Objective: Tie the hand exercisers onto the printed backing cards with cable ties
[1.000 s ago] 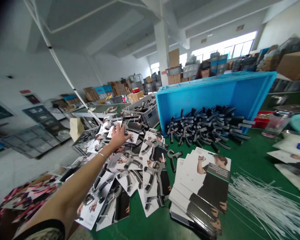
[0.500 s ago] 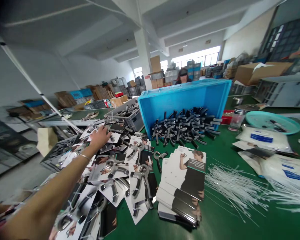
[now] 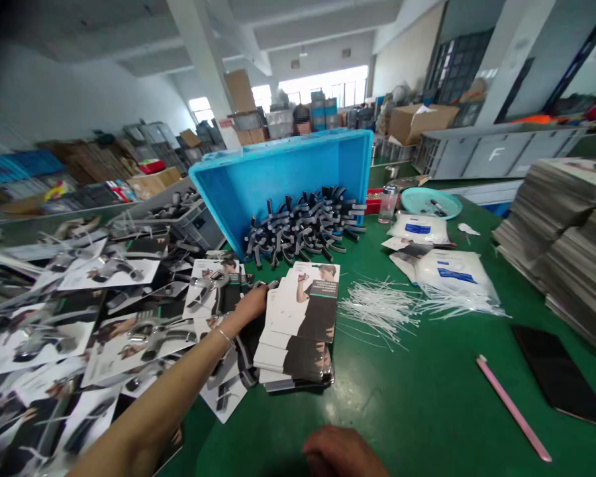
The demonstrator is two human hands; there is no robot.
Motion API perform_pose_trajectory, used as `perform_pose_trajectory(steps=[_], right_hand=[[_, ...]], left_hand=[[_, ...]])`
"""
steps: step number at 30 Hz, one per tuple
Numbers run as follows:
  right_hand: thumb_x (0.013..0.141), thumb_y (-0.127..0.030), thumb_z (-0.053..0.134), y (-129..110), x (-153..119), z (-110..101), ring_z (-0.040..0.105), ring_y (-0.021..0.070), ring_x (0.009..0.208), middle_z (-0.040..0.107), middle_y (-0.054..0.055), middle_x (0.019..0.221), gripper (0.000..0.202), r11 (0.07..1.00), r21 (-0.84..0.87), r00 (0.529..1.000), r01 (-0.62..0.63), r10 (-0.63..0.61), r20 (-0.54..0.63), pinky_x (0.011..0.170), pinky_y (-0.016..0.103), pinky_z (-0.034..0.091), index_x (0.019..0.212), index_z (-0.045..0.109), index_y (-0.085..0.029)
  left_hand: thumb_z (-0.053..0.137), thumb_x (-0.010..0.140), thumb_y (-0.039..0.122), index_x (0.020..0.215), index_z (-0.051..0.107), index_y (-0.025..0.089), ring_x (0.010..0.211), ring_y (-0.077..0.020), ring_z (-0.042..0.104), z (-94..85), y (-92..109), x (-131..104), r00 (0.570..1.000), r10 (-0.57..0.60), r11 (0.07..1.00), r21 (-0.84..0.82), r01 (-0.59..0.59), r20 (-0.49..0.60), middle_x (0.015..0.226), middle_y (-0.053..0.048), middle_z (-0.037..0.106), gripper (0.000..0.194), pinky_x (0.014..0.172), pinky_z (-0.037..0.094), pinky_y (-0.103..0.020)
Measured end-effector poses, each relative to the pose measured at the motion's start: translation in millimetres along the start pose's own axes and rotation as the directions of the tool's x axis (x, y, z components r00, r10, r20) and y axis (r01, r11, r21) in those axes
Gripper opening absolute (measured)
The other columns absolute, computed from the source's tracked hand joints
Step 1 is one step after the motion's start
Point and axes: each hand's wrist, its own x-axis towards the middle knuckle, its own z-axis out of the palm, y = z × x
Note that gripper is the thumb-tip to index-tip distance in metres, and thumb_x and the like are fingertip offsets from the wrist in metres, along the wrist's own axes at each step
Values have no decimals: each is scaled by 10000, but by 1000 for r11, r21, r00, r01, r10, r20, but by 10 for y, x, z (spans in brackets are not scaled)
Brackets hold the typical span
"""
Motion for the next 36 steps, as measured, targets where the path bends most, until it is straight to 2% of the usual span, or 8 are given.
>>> perform_pose_trajectory(steps=[3,8,12,19,23,28,33,36], right_hand=[[1013,-306,401,269,-53,-573,673,169,835,707,63,936,241,954,-131,954,-268,245,-170,786,271,524,1065,615,-209],[990,-303,438,699,315,-1253,640,236,967,639,118,1085,223,787,-461,911,-410,334,-240,839,326,494,1078,601,-180],[938,-229,495,907,628,-1258,644,276,896,621,175,1053,171,666,-583,870,-466,465,-164,719,325,471,954,634,-131],[904,-302,527,994,753,-1491,645,214,774,680,91,873,175,774,-431,873,-463,483,-72,670,287,445,860,635,-171],[922,-449,471,809,662,-1747,609,158,577,640,16,693,303,809,-201,832,-552,552,-60,549,263,445,866,601,-182],[833,-540,626,420,647,-1690,526,112,509,562,-32,638,363,760,334,818,-558,571,67,496,245,412,821,572,-182],[868,-500,635,190,764,-1529,519,82,521,599,-19,719,336,754,422,856,-504,502,125,514,232,407,845,591,-168],[880,-482,633,156,848,-1441,516,70,491,648,-4,758,319,738,448,857,-504,491,155,488,224,399,856,579,-169]], left_hand=[[622,918,324,1160,630,137,1051,-229,658,6,-4,216,1000,17,989,-147,-19,-10,1162,-107,678,306,929,531,-445],[561,898,313,1053,706,125,967,-248,699,-90,-51,97,998,24,927,-373,-42,-54,1024,-131,750,283,879,548,-369],[375,962,470,1189,641,119,952,-243,709,-133,9,-355,993,-5,873,-484,-53,-116,1089,-132,736,495,837,560,-376],[708,743,484,1293,595,111,1302,-331,492,-66,299,-668,981,-48,900,-434,-40,-189,1382,-187,561,674,1127,325,-454],[665,764,476,1191,672,152,1100,-280,628,-145,197,-610,988,-106,830,-557,26,-112,1261,-139,658,536,990,442,-393],[701,716,489,837,742,173,816,-235,647,-199,72,-707,981,-149,797,-603,44,-125,854,-63,737,341,767,466,-323],[733,672,526,738,697,156,698,-203,614,-317,-25,-987,942,-306,729,-671,138,-139,742,-51,706,377,629,431,-282],[724,704,521,834,668,151,668,-176,624,-393,-24,-1231,937,-350,508,-841,185,-5,772,-44,707,396,614,453,-268]])
